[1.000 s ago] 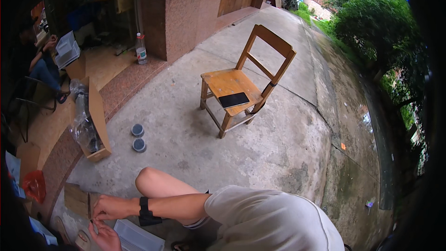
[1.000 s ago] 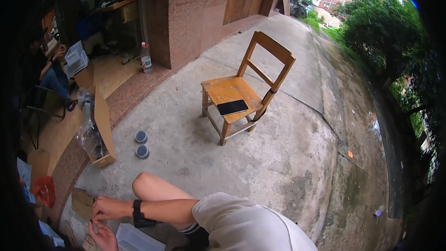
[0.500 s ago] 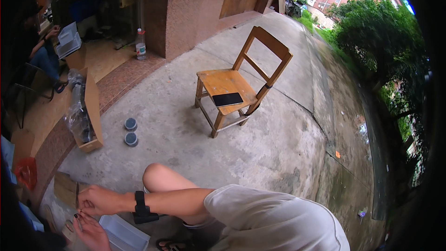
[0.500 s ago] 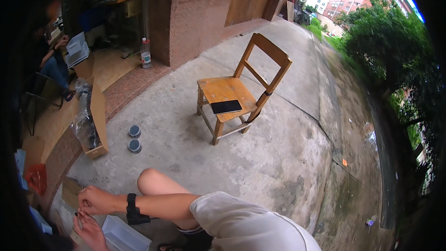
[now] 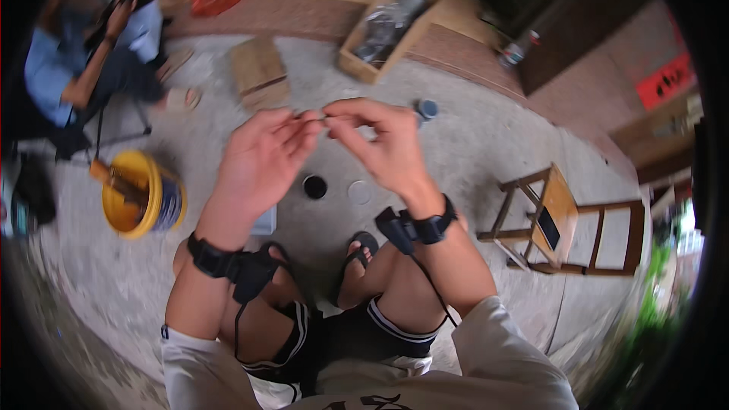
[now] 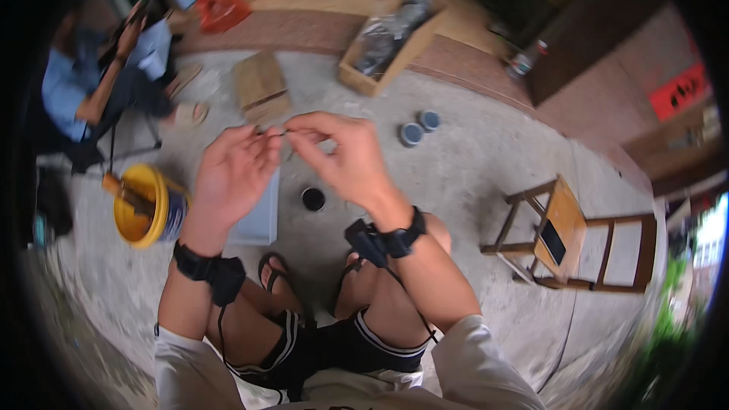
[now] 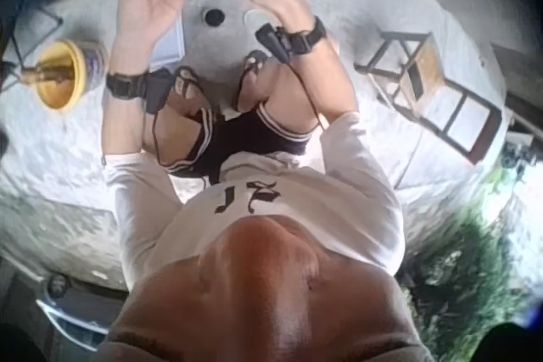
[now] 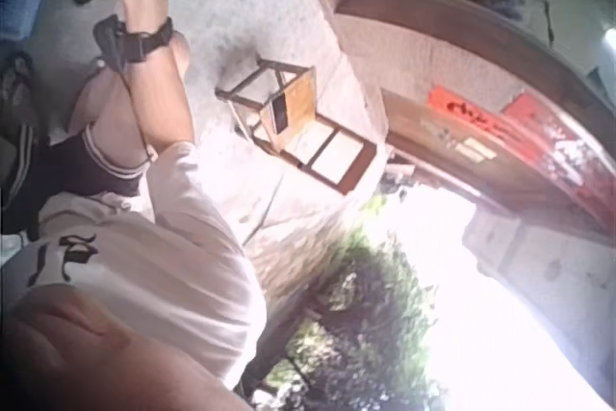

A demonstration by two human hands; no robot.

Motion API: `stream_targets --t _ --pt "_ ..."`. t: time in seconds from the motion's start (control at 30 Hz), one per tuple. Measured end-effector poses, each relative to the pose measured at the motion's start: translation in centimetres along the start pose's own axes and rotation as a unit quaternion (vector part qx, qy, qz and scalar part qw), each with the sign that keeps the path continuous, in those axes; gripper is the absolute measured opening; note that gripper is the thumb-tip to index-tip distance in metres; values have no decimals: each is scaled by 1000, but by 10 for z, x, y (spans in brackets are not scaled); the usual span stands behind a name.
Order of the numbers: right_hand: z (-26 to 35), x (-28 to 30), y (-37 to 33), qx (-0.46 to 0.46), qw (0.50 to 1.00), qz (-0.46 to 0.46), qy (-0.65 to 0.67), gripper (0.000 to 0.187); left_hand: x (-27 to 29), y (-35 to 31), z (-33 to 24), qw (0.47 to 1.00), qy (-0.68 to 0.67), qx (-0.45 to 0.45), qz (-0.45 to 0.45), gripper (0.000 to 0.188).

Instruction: The person is seen assembling small fishing gear components, possibly tying hooks or lures.

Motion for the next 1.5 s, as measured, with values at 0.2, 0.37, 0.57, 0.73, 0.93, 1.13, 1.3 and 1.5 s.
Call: stream_targets --t 0.2,0.37,0.57,0.73,0.93,1.13,1.3,1.5 --pt "11 -17 0 38 998 33 -37 12 5 -8 -7 1000 -8 -15 2 15" --pt "23 -23 -9 49 997 43 -34 11 8 -17 -9 1000 -20 -21 0 15" --pt "27 -19 -11 60 996 56 -23 12 7 -23 -9 999 19 -27 27 17" --pt "29 -11 -13 56 997 52 24 12 -8 -31 -2 993 55 -9 101 20" --pt "39 -3 -19 80 995 49 33 16 -7 -38 4 989 92 -7 113 19" --pt "50 -1 -22 102 993 50 35 17 -11 -43 9 982 88 4 165 18" --pt "66 2 -29 147 989 19 1 18 -13 -48 10 985 67 10 160 16" --pt "69 2 -33 167 986 -2 -17 16 1 -44 1 996 22 -8 88 9"
Point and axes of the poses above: each hand's wrist, its own y-axis towards the middle knuckle, its own x-axis out of the back of the hand, z = x × y, the point moved 10 cm from there along y, towards the middle knuckle, and after that the axes turned 15 degrees about -z, right-handed, at the moved point
